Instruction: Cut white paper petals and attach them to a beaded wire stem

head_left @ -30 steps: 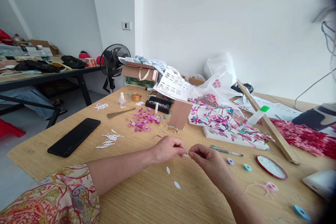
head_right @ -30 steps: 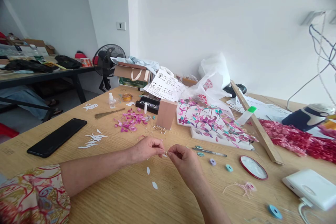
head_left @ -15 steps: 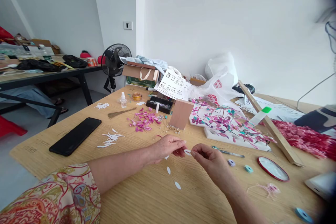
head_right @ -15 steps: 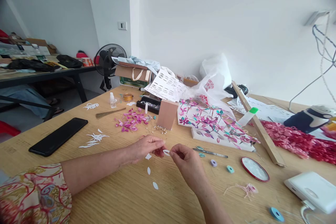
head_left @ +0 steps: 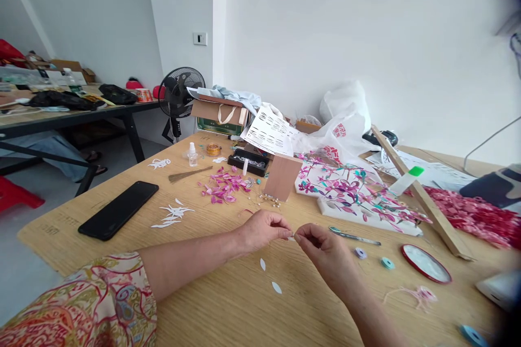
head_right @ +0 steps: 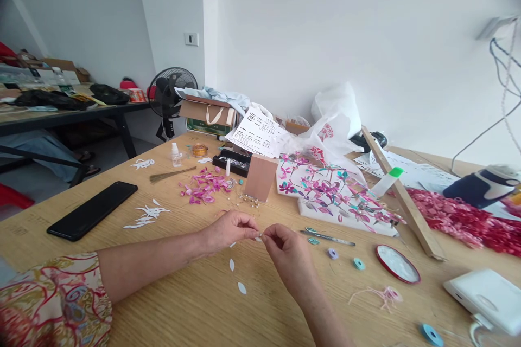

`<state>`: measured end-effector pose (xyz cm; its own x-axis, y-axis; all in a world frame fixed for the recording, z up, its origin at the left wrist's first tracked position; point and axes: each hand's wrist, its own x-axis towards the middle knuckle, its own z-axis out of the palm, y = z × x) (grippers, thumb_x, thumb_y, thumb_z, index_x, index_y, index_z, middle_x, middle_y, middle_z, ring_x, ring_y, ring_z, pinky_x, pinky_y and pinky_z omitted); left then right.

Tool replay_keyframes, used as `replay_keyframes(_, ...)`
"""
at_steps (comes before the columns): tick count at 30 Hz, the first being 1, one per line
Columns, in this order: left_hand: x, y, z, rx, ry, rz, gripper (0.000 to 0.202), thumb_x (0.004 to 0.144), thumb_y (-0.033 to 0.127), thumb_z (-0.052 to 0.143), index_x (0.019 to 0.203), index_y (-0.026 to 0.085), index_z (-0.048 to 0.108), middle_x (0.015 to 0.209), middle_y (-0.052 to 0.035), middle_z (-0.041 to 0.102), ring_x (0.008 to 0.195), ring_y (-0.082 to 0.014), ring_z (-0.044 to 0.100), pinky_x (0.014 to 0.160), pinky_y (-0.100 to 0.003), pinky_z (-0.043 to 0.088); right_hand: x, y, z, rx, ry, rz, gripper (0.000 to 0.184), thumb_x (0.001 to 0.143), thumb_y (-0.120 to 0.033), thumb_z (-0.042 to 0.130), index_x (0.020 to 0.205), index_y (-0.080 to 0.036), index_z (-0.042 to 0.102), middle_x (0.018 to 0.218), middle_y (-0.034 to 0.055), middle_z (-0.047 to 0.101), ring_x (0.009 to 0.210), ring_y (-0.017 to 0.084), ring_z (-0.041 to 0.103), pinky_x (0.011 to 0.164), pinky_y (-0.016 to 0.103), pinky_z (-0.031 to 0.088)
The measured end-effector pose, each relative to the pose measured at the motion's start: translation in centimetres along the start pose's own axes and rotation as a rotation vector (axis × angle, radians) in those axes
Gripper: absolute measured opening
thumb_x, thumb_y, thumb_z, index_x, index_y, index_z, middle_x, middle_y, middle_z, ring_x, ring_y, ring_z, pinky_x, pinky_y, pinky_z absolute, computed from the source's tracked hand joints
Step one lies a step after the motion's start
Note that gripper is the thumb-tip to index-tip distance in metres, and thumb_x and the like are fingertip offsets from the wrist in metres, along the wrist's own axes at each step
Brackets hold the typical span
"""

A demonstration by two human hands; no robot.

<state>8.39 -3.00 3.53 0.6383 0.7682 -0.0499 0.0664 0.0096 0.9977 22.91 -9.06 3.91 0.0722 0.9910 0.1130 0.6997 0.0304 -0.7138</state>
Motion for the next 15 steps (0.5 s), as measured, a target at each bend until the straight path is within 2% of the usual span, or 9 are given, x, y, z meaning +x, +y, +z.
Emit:
replay_keyframes(6, -0.03, 0.31, -0.15, 0.023, 0.018, 0.01, 0.01, 0.061, 0.021, 0.058, 0.058, 0.011, 0.057, 0.055, 0.0029, 0.053, 0.056, -0.0079, 0.045, 0.056, -0.021, 0.033, 0.08, 0.0, -0.29, 0.115, -0.034, 0.056, 0.024, 0.07, -0.039, 0.047, 0.064, -0.018, 0.056, 0.053, -0.0023, 0.045, 0.05, 0.012, 0.038, 0.046, 0.023, 0.03)
replay_keyframes(15, -0.21, 0.88, -0.24, 0.032, 0.045, -0.014, 0.009, 0.061, 0.02, 0.058, 0.059, 0.011, 0.059, 0.057, 0.0023, 0.055, 0.059, -0.0087, 0.047, 0.059, -0.021, 0.035, -0.01, 0.18, -0.72, 0.173, -0.088, 0.057, 0.022, 0.07, -0.037, 0.05, 0.069, -0.017, 0.06, 0.059, -0.0007, 0.053, 0.056, 0.013, 0.044, 0.05, 0.023, 0.034)
